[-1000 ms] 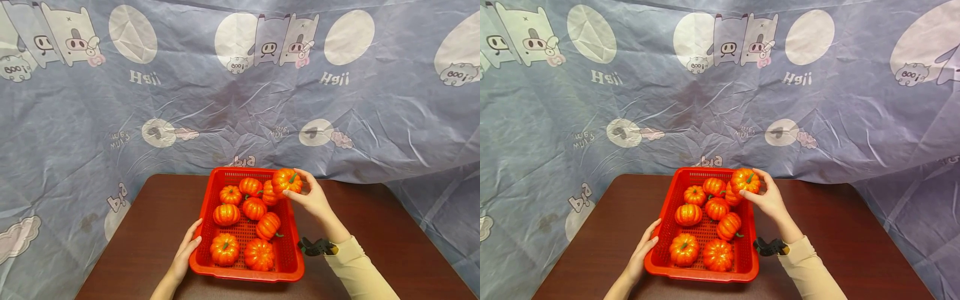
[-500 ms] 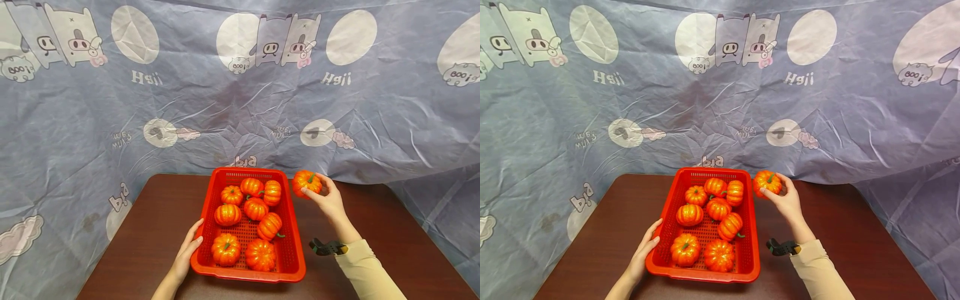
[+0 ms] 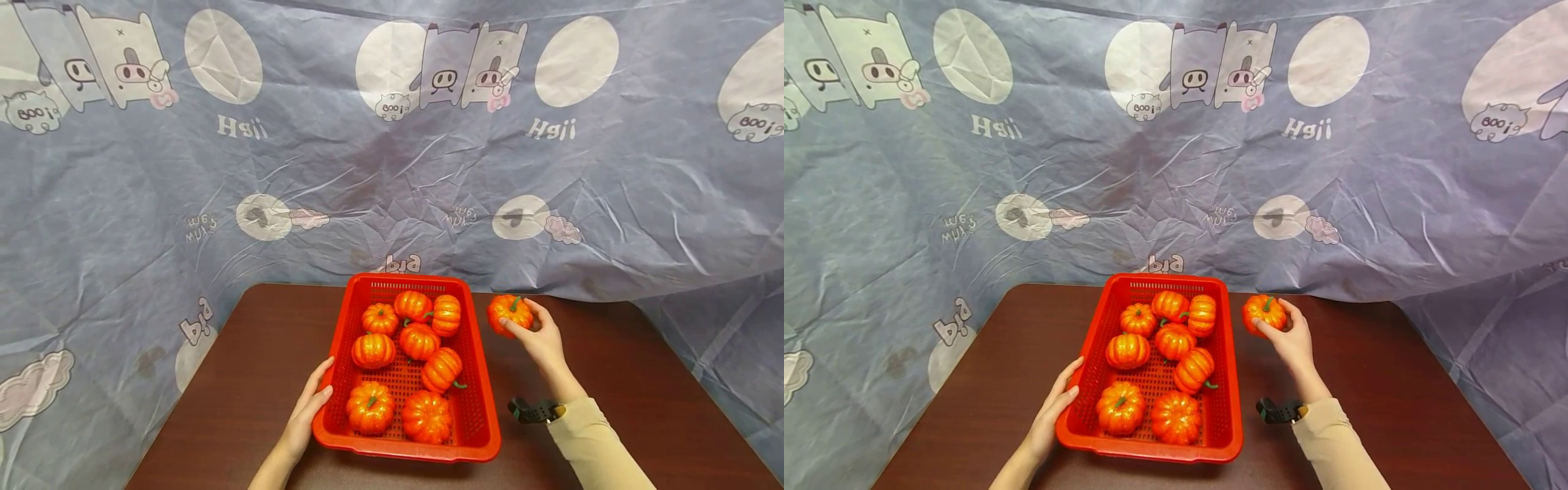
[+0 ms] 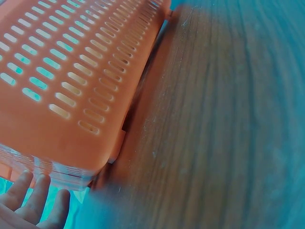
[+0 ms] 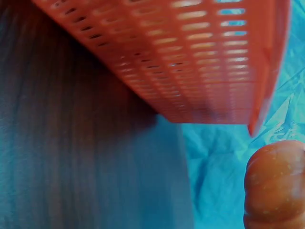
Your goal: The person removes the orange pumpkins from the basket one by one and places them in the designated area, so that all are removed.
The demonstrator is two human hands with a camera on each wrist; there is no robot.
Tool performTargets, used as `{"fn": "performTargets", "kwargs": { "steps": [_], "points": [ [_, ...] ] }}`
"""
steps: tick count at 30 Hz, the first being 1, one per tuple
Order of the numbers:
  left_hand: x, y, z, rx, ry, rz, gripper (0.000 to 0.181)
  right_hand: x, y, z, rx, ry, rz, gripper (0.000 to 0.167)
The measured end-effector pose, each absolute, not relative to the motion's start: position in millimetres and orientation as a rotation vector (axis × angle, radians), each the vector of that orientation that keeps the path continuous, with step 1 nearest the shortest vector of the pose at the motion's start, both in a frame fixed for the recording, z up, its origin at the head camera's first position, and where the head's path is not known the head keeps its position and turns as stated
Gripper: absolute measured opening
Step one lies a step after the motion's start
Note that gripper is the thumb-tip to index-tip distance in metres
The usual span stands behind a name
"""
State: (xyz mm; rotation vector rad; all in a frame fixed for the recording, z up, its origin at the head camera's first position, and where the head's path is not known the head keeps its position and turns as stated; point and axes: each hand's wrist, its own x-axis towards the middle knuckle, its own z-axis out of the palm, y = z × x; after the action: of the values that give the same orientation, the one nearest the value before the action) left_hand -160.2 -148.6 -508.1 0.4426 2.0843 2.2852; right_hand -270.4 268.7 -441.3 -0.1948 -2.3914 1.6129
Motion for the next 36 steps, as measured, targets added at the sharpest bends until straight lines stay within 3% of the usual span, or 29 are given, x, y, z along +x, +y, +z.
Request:
{"fn": "performTargets", "kwargs": {
  "steps": [13, 36],
  "points": [
    [-160, -148, -509, 0.447, 2.075, 2.290, 0.049, -269, 275, -478, -0.270, -2.452, 1.692, 0.078],
    [-159, -148, -508, 0.469, 2.043, 2.309, 0.048, -271, 282, -499, -0.287, -2.522, 1.618, 0.082]
  ]
}}
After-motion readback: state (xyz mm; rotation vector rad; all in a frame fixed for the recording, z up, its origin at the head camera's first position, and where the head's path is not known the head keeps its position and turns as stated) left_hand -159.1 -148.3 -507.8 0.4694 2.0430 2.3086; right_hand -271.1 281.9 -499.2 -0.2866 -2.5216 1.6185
